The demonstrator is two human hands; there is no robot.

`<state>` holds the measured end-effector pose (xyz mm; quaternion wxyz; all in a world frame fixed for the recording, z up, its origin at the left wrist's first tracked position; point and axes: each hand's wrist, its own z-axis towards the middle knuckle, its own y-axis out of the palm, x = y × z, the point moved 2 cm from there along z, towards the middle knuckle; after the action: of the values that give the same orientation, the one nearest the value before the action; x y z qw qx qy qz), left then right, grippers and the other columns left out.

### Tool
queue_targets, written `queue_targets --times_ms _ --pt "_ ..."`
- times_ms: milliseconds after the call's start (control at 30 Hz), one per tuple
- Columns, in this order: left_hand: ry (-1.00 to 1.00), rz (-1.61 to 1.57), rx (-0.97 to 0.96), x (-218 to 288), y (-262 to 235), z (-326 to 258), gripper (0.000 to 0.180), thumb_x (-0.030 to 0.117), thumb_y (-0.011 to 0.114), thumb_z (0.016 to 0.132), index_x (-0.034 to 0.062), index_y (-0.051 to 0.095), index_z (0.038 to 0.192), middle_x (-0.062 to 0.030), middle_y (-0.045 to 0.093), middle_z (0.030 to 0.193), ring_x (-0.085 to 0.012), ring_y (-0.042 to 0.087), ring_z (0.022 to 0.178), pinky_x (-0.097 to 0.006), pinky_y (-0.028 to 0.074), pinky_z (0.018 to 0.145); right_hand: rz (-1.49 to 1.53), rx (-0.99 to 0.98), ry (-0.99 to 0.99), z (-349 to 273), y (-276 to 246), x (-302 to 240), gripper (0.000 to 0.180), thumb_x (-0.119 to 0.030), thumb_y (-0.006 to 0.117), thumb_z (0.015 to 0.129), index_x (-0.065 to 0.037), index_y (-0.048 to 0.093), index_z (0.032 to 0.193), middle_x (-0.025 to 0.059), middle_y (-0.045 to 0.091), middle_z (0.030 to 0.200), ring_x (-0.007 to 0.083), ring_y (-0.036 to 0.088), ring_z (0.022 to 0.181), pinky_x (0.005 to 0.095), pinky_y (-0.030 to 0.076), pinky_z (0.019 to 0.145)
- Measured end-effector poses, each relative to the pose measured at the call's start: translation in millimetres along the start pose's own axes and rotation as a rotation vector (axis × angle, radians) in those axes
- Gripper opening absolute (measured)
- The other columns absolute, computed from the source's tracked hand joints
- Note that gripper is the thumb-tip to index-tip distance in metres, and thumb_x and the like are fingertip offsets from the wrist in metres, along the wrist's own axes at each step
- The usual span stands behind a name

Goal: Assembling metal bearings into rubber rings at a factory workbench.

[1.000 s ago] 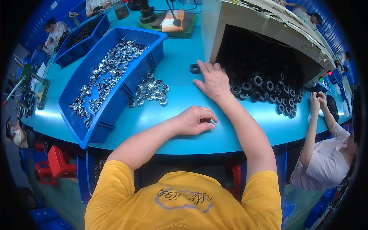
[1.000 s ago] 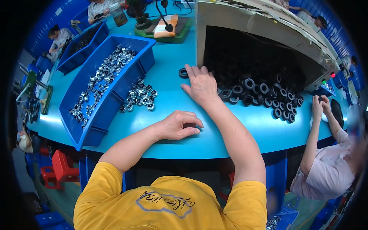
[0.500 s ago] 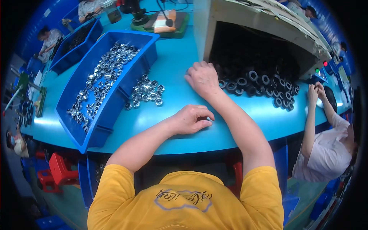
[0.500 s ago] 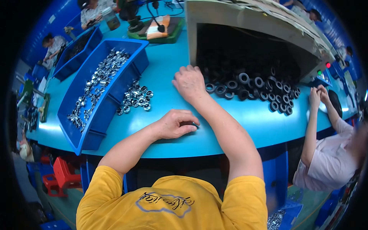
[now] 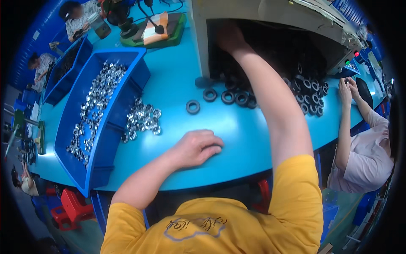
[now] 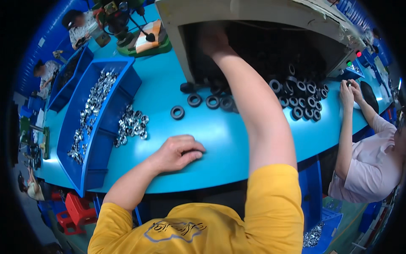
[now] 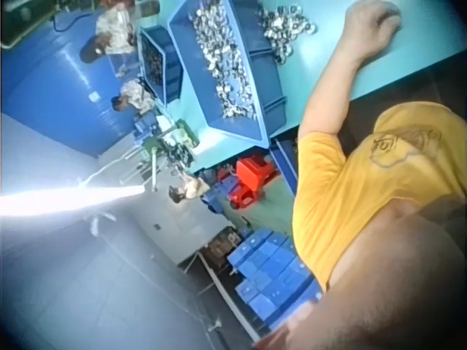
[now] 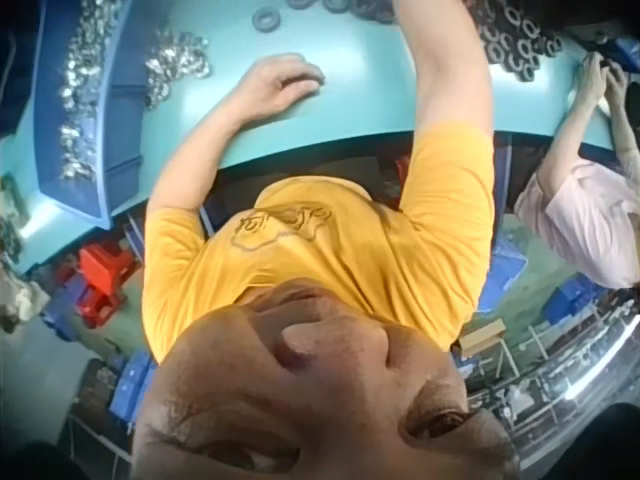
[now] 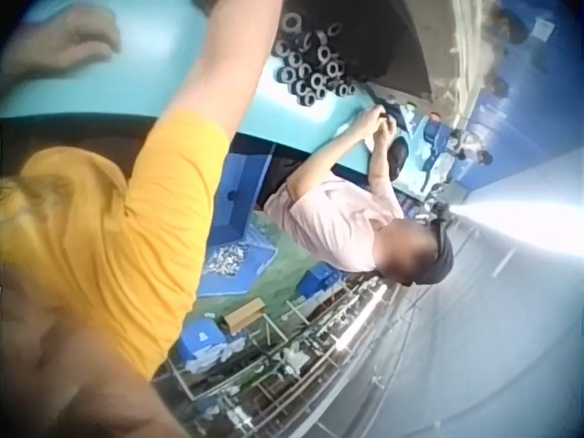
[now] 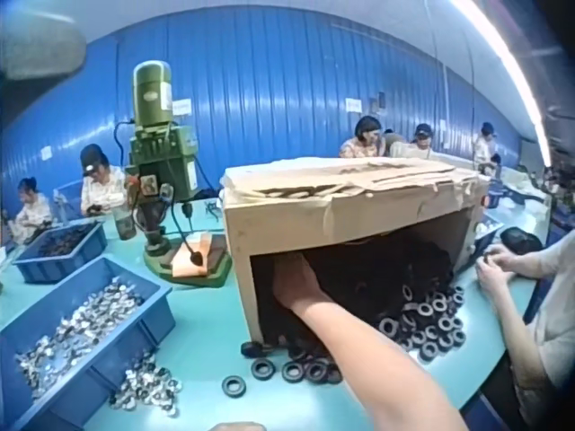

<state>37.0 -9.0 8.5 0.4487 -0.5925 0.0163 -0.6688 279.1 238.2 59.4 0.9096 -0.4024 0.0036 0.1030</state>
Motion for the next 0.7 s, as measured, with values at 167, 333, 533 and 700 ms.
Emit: queue_targets --times_ms 167,333,533,700 --pt "0.014 -0.033 -0.002 -4.3 -4.4 2.4 0.013 0.008 0.079 0.089 0.0051 0.077 0.102 -0.0105 0.068 0.08 -0.0285 0.066 0.072 -0.039 0.054 0.067 0.018 -0.027 0.152 72.6 67.4 28.4 0.027 -0.016 0.06 0.095 -0.006 0.072 0.117 0.0221 0.068 0.125 0.0413 0.063 0.12 0.0498 0.056 0.097" --pt "-0.01 -0.057 -0.014 -3.4 -3.3 2.1 0.013 0.009 0.079 0.09 0.0053 0.077 0.102 -0.0105 0.068 0.08 -0.0287 0.067 0.073 -0.039 0.055 0.067 0.082 -0.031 0.245 86.0 74.6 44.6 0.029 -0.014 0.061 0.094 -0.006 0.07 0.121 0.0213 0.066 0.128 0.0414 0.06 0.124 0.0505 0.056 0.097" --pt "0.01 -0.03 -0.005 -6.6 -2.2 -1.5 0.012 0.009 0.077 0.09 0.0054 0.076 0.102 -0.0105 0.067 0.08 -0.029 0.067 0.074 -0.039 0.054 0.067 0.21 -0.016 0.211 40.6 36.0 5.4 0.033 -0.012 0.061 0.093 -0.007 0.067 0.125 0.0205 0.064 0.132 0.0415 0.058 0.129 0.0512 0.056 0.096" --pt "0.003 -0.023 -0.004 -3.2 -0.5 -7.6 0.012 0.008 0.075 0.09 0.0071 0.074 0.102 -0.011 0.065 0.082 -0.0315 0.066 0.077 -0.042 0.055 0.069 -0.062 -0.05 -0.008 -68.5 -86.2 -46.6 0.031 -0.007 0.062 0.091 -0.017 0.072 0.119 0.0137 0.066 0.123 0.0399 0.059 0.117 0.0486 0.057 0.091"
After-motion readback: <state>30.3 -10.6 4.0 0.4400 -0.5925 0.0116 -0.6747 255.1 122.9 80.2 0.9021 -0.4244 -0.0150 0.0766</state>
